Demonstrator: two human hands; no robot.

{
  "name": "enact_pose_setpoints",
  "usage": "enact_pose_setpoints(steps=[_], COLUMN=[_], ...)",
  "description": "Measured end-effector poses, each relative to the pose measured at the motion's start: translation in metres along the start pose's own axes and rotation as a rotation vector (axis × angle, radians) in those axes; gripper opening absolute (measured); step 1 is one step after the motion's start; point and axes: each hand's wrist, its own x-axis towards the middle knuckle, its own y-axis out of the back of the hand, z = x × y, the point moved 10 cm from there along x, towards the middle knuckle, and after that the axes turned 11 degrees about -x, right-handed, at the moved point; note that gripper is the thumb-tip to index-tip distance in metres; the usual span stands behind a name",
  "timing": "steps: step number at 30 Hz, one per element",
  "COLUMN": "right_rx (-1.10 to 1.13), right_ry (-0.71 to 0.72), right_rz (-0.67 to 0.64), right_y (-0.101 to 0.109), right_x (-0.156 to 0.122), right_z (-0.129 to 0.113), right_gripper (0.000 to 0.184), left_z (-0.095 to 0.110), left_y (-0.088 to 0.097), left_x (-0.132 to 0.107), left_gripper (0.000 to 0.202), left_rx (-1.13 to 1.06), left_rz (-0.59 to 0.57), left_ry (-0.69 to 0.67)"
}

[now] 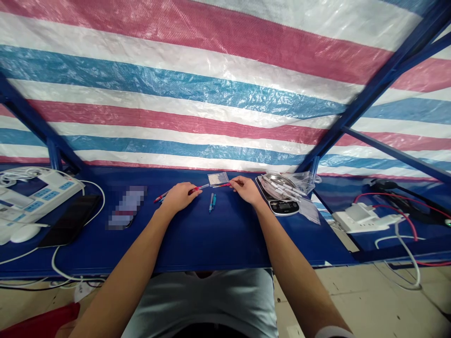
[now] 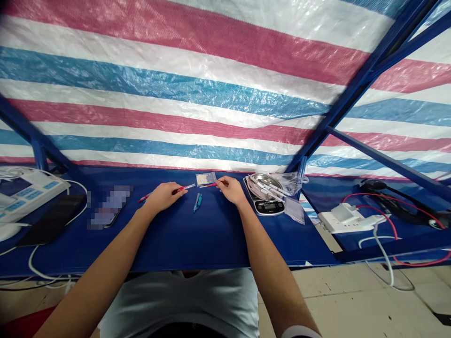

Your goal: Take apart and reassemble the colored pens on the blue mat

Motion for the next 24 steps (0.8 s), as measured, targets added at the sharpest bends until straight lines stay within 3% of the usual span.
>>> enact_pose_setpoints(steps=[3, 7, 13, 15, 20, 22, 24], right_rx=[-0.067, -0.252, -0.511, -0.461, -0.311, -0.292, -0.279], right_ry=[0.0, 0.01, 0.078, 0.084, 0.181, 0.222, 0.245], right_rz=[0.044, 0.24, 0.38, 0.322, -0.103, -0.194, -0.253], right_y=[0.013, 0.043, 0.044, 0.034, -0.025, -0.041, -0.051], right_x=[-0.001, -0.007, -0.021, -0.022, -0.025, -0.03, -0.034], right_z=[-0.001, -0.011, -0.044, -0.047, -0.051, -0.056, -0.061], right_gripper=[0.033, 0.028, 0.017, 0.016, 0.016, 0.013, 0.013], left_z=[0.005, 0.007, 0.013, 0.018, 0.043, 0.05, 0.047], left_y=[-0.001, -0.001, -0.003, -0.007, -0.02, -0.022, -0.016], left_x=[-0.001, -0.003, -0.004, -0.005, -0.007, -0.007, -0.005], left_gripper=[0.044, 0.042, 0.032, 0.032, 0.046, 0.052, 0.052], left_rx=[-0.027, -0.027, 0.046, 0.049, -0.053, -0.132, -0.149], left_rz=[0.001, -0.011, -0.019, -0.032, -0.105, -0.137, -0.088], left_ry=[-0.034, -0.04, -0.04, -0.038, -0.094, -0.11, -0.103])
